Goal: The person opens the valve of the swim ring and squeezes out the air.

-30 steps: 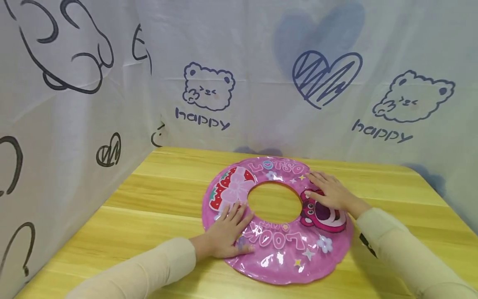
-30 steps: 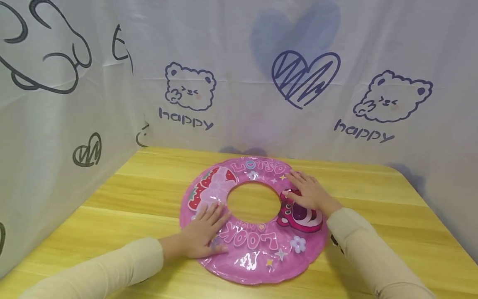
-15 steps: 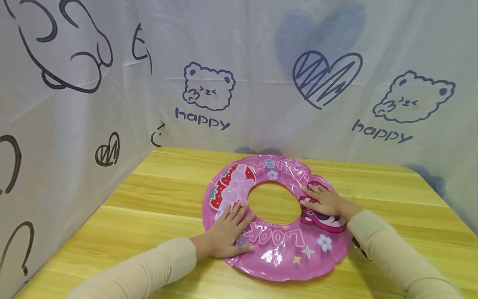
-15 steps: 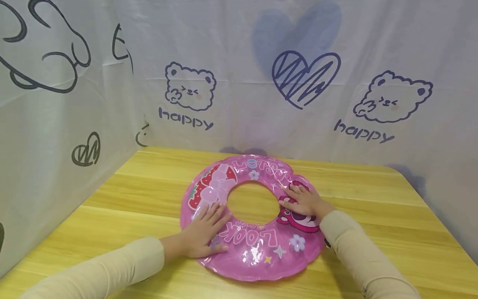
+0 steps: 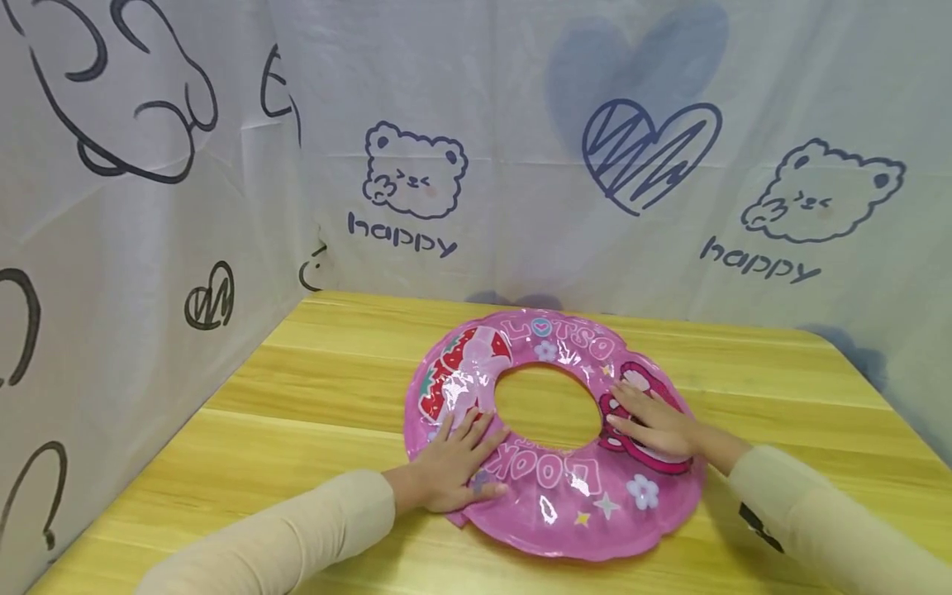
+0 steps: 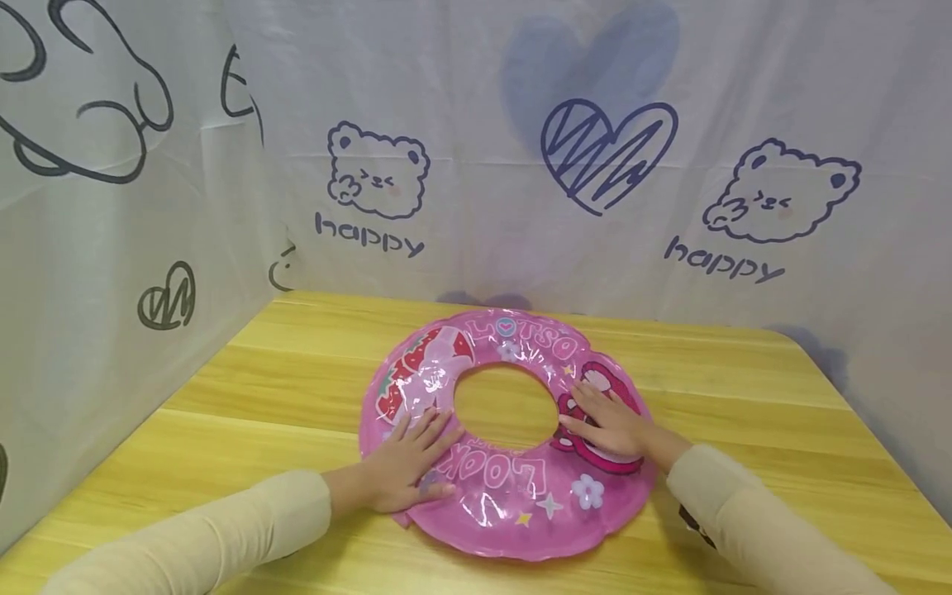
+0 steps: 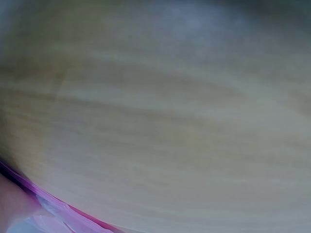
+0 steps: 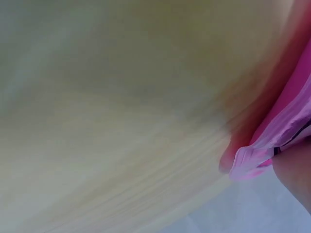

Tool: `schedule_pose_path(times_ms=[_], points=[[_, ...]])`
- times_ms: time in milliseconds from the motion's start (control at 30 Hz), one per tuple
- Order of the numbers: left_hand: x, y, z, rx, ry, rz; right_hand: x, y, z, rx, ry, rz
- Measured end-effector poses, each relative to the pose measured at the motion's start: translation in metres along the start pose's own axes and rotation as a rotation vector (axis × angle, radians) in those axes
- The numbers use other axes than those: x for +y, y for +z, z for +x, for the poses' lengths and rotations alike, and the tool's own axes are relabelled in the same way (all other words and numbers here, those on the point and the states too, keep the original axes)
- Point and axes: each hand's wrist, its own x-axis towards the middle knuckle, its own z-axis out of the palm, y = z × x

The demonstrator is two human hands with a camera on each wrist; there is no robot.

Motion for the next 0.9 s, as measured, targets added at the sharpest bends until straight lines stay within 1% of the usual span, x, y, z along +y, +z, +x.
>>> schedule_pose_path(times_ms=[133, 300, 400, 567, 700, 867, 900], points=[[0.000, -0.001, 0.000, -0.018, 0.002, -0.003, -0.006, 0.006, -0.016, 0.016, -0.051, -0.026], [-0.001, -0.002, 0.000, -0.029, 0.008, -0.009, -0.009, 0.015, -0.027, -0.036, -0.095, -0.010], [-0.002, -0.003, 0.001, -0.030, 0.017, -0.022, -0.011, 0.018, -0.028, -0.056, -0.096, -0.011], [-0.003, -0.004, 0.002, -0.013, 0.044, -0.040, -0.015, 0.021, -0.029, -0.034, -0.097, -0.089], [-0.004, -0.004, 0.002, -0.001, 0.059, -0.030, -0.014, 0.028, -0.027, 0.003, -0.105, -0.163], [-0.003, -0.004, 0.001, 0.002, 0.064, -0.015, -0.011, 0.035, -0.025, 0.025, -0.082, -0.246], [-0.003, -0.004, 0.001, 0.001, 0.064, -0.015, -0.011, 0.036, -0.026, 0.038, -0.082, -0.280]])
